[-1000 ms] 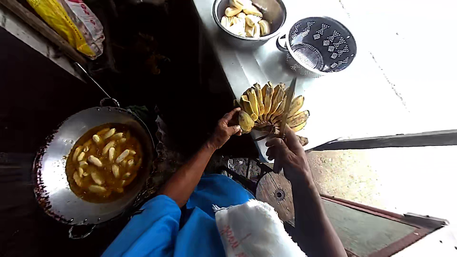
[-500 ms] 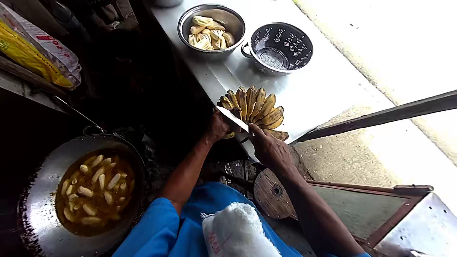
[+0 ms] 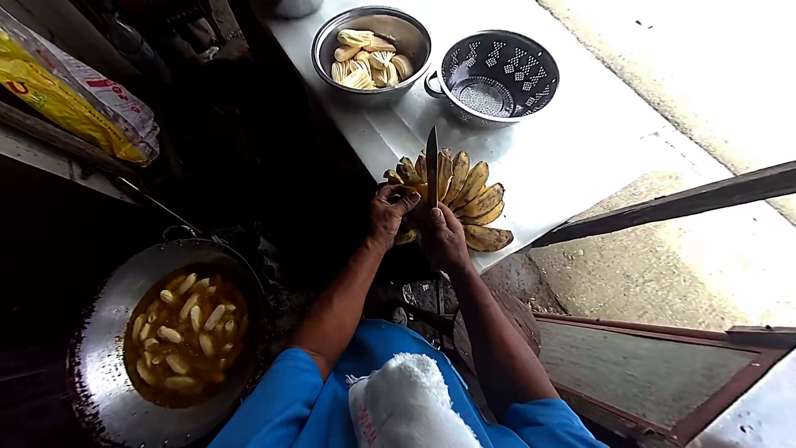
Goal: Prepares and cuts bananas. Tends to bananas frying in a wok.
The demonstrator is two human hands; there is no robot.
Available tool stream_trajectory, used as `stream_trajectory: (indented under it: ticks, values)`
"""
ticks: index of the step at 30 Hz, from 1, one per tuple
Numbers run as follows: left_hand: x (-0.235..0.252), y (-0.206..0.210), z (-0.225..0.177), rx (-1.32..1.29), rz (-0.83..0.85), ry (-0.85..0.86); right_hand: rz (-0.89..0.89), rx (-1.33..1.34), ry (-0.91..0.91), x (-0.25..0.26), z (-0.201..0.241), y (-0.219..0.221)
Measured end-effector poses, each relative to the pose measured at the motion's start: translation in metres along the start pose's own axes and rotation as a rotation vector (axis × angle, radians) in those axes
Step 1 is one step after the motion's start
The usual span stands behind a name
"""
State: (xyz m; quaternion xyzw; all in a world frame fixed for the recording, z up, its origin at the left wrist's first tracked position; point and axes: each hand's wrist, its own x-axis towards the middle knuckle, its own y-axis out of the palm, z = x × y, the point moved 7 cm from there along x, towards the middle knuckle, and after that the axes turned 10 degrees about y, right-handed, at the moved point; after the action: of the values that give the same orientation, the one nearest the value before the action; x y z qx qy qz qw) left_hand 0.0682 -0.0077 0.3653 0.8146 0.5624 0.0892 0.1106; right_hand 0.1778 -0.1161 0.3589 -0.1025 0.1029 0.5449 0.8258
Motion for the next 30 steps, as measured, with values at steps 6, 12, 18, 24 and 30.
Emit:
stream_trajectory:
  ticks: [6, 12, 18, 24, 30]
  values:
    - [0.003, 0.012, -0.005, 0.233, 0.065, 0.006, 0.047, 0.028, 0.006, -0.003, -0.006, 0.003]
    - [-0.023, 0.007, -0.023, 0.673, 0.262, 0.109, -0.009, 0.188, 0.006, 0.012, 0.000, -0.003]
    - [-0.022, -0.001, -0.026, 0.813, 0.153, 0.133, -0.140, 0.093, -0.003, 0.000, 0.008, -0.002]
    - [-0.022, -0.022, -0.014, 0.400, 0.135, -0.082, -0.263, -0.396, -0.147, -0.007, 0.009, 0.009]
    - [-0.042, -0.024, -0.010, 0.323, 0.206, -0.053, -0.213, -0.118, 0.010, 0.009, -0.003, -0.007]
